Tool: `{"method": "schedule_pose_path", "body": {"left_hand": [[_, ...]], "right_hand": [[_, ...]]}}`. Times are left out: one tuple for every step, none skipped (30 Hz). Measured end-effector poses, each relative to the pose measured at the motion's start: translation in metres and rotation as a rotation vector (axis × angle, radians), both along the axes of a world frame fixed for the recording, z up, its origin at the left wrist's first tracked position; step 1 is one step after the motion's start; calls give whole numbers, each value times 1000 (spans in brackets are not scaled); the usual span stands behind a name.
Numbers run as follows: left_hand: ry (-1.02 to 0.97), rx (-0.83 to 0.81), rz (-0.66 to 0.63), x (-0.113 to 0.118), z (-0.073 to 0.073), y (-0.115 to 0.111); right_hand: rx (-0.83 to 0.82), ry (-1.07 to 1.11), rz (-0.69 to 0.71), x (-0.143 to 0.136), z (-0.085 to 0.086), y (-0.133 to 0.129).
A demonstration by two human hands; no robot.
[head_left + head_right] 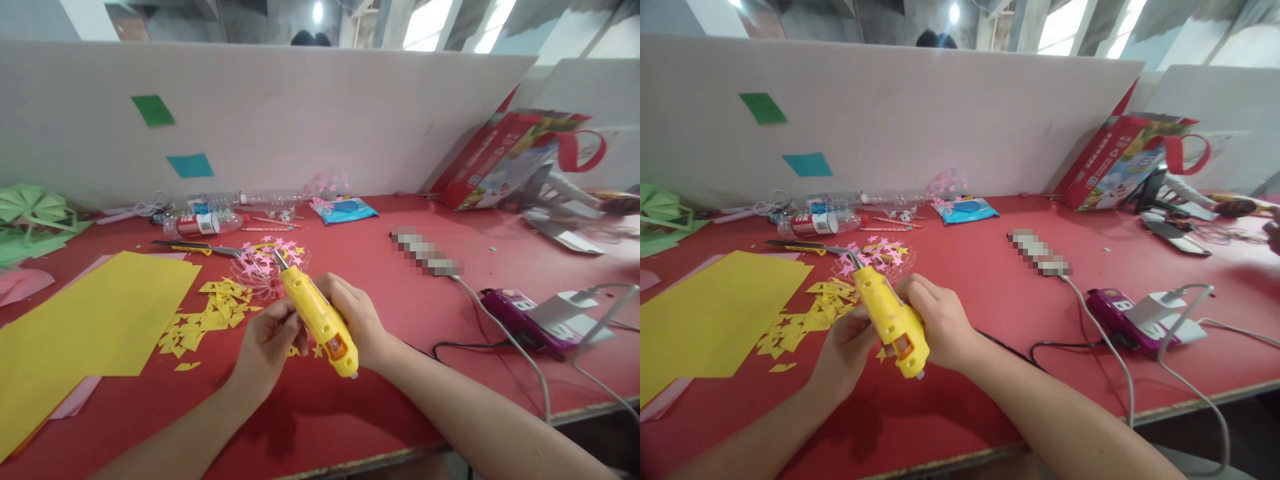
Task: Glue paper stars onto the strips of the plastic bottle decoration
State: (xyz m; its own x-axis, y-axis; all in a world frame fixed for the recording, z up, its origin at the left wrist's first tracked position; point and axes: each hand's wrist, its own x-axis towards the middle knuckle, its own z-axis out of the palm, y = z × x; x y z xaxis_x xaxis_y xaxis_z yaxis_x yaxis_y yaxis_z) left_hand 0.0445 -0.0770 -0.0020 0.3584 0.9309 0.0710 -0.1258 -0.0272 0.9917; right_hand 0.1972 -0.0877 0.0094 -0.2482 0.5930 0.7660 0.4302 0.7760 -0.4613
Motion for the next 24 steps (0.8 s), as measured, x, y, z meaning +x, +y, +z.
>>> {"method": "schedule_pose_path", "body": {"left_hand": [[-3,-23,2,1,0,0],[-14,-46,11,1,1,-1],[-28,-71,20,2,1,-1],[-45,-94,28,3,0,0],[-60,-116,31,3,0,0],[-72,-137,27,3,-1,0],[-81,-151,20,3,-1,1],[-86,-159,11,3,-2,2],[-88,-161,2,3,-2,3],[-86,-158,-7,2,-2,3],[-85,-150,-17,1,-2,4],[-84,-137,-24,1,-2,5],[-86,-124,-29,0,-2,5],[-92,-111,-31,-1,-3,5],[-99,-89,-32,-1,-3,5],[-102,-60,-39,-1,-4,4],[-94,-27,-59,-1,-5,3],[-76,12,-98,-1,-5,2],[-53,54,-151,-1,-6,1],[-24,91,-208,-2,-7,-1],[3,120,-258,-2,-7,-3],[28,143,-294,-3,-8,-5],[58,165,-315,-3,-8,-7],[92,199,-330,-4,-9,-9]], "right_hand": [[10,-6,-6,0,0,-1],[19,-17,-9,0,1,-2],[21,-30,-9,0,1,-2],[17,-42,-5,0,2,-3],[8,-47,2,0,2,-3],[-4,-42,9,0,1,-3],[-17,-25,12,0,1,-3],[-32,-1,10,0,0,-3],[-49,23,3,0,-2,-2],[-69,44,-7,0,-4,-1],[-95,59,-18,0,-6,-1],[-127,71,-32,0,-7,-1],[-160,83,-41,0,-8,0],[-193,103,-47,0,-8,0],[-228,129,-49,-1,-7,0],[-262,160,-43,-1,-6,0],[-291,190,-26,-2,-4,0],[-308,211,-4,-2,-2,-1],[-312,217,19,-2,1,-1],[-306,202,43,-3,3,-2],[-288,166,66,-3,5,-2],[-259,121,79,-3,7,-3],[-228,74,80,-3,8,-3],[-197,38,72,-3,9,-3]]}}
